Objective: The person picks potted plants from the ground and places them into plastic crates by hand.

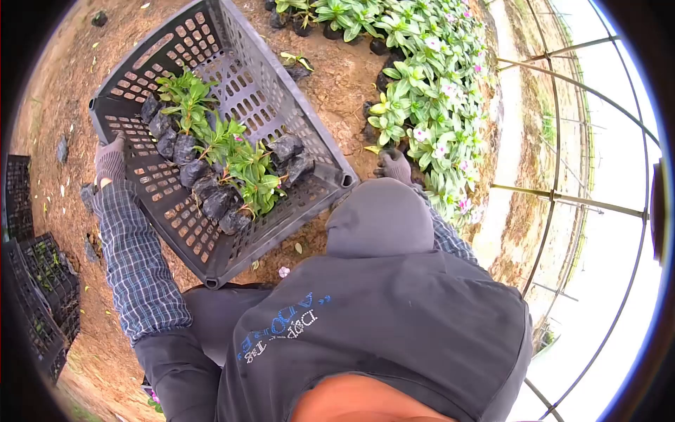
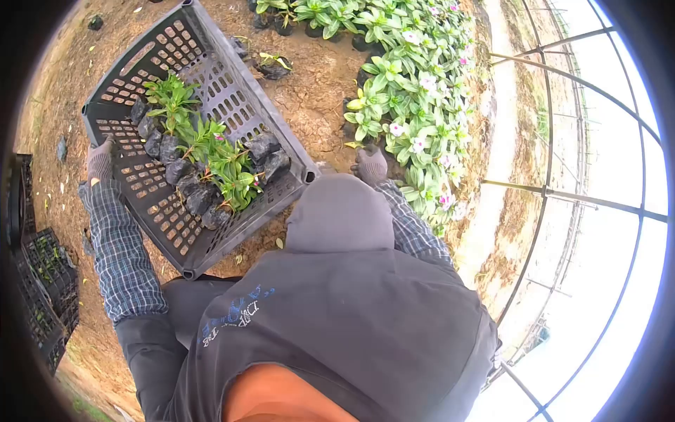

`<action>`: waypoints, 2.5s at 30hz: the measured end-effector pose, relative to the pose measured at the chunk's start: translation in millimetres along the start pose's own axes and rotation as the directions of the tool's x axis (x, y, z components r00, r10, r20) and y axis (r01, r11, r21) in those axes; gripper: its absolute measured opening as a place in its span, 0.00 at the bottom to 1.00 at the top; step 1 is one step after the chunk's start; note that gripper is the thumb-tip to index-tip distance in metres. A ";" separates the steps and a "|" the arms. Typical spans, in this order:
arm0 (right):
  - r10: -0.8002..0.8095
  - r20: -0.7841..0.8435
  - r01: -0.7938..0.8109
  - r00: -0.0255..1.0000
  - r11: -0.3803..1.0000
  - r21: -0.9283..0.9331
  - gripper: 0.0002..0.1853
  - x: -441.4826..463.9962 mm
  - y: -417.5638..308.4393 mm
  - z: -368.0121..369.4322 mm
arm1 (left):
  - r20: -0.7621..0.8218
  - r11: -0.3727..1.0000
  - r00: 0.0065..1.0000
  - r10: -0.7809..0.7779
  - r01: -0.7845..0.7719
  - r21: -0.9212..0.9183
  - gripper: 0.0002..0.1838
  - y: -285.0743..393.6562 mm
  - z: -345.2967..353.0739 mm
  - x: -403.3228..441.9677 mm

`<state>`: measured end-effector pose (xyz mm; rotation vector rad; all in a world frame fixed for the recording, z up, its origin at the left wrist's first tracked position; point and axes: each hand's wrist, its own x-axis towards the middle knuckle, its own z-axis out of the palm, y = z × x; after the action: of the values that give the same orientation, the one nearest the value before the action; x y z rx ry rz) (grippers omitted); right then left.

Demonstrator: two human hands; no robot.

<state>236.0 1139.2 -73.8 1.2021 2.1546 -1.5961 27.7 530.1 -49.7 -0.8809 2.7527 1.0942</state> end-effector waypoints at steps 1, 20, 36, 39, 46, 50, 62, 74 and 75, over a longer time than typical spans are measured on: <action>0.006 -0.135 -0.010 0.991 1.000 -0.029 0.14 4.3 6.4 6.6 | 0.005 1.000 1.000 0.001 -0.001 0.016 0.23 10.3 -3.1 -8.1; -0.274 -0.345 0.313 0.898 0.948 0.063 0.19 41.1 -62.5 30.7 | -0.047 0.953 0.996 -0.077 0.087 0.289 0.32 34.5 -15.1 -23.2; -0.046 0.933 0.772 0.357 -0.548 -0.322 0.22 8.5 -213.0 284.3 | -0.057 0.973 0.987 -0.150 0.158 0.167 0.30 52.5 -11.8 -34.4; -0.004 0.931 0.903 0.365 -0.243 -0.355 0.20 44.0 -146.8 295.1 | -0.052 0.978 0.985 -0.163 0.169 0.119 0.28 56.4 -13.5 -34.5; -0.271 0.896 0.925 0.350 0.253 -0.285 0.20 -68.2 -307.6 233.5 | 0.000 0.991 0.995 -0.103 0.102 0.081 0.23 49.6 -10.7 -29.7; -0.729 0.452 0.770 0.514 0.625 0.131 0.16 -56.2 -336.9 100.2 | -0.001 0.979 0.996 -0.091 0.090 0.180 0.26 31.9 -2.6 -10.8; -0.206 -0.161 0.149 0.965 0.939 -0.311 0.17 148.1 27.2 -9.9 | 0.118 0.987 0.985 -0.129 0.139 -0.083 0.30 17.2 -15.8 -14.4; -0.539 -0.210 0.287 0.816 0.692 -0.663 0.12 118.0 -31.4 49.4 | -0.042 0.961 0.974 -0.220 0.224 0.162 0.34 -15.0 -21.6 15.8; -0.586 -0.296 0.382 0.754 0.759 -0.528 0.12 122.1 -25.3 47.9 | -0.038 0.967 0.976 -0.216 0.219 0.128 0.35 -27.7 -21.7 26.5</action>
<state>125.1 1154.4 -146.6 0.9473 3.1351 -0.8996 23.6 486.8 -57.1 -1.1502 2.6296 0.8602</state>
